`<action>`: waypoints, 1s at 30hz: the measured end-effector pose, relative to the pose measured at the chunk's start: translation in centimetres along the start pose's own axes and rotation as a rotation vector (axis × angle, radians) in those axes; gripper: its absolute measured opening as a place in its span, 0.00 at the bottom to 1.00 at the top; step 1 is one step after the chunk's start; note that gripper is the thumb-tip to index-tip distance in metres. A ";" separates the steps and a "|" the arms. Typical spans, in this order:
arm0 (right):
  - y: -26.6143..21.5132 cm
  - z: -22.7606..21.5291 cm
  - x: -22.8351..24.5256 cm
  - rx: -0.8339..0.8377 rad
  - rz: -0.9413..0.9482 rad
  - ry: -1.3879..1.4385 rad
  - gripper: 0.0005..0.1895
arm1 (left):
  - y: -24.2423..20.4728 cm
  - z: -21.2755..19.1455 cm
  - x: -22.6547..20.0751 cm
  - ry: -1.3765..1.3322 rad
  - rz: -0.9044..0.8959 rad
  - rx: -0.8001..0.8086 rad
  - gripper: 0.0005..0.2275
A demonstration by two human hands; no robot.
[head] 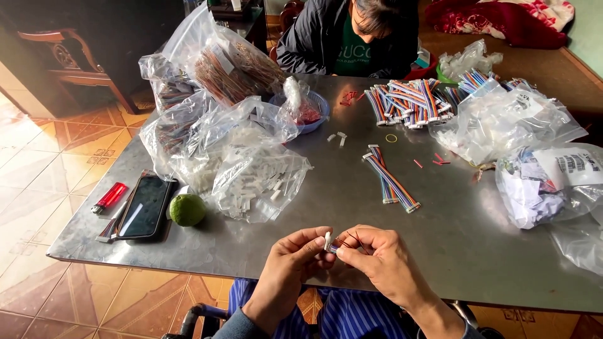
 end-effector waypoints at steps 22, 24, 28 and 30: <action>0.1 0.1 -0.3 -0.036 0.211 0.117 0.14 | -0.1 -0.7 -0.4 0.217 0.121 0.071 0.12; 0.2 0.1 -0.3 -0.044 0.231 0.118 0.13 | -0.3 -0.8 -0.8 0.216 0.128 0.093 0.13; 0.5 0.3 -0.9 -0.058 0.247 0.198 0.11 | -0.4 -1.0 -1.2 0.287 0.174 0.113 0.15; 0.4 0.3 -0.2 -0.070 0.265 0.173 0.11 | -0.3 -0.9 -1.0 0.303 0.150 0.094 0.15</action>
Point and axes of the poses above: each hand's wrist, its own y-axis towards the middle knuckle, its own z-axis out of the palm, x = y × z, the point moved 1 cm from there along y, towards the middle knuckle, and after that the axes turned 13 degrees about y, right-handed, at the moved point
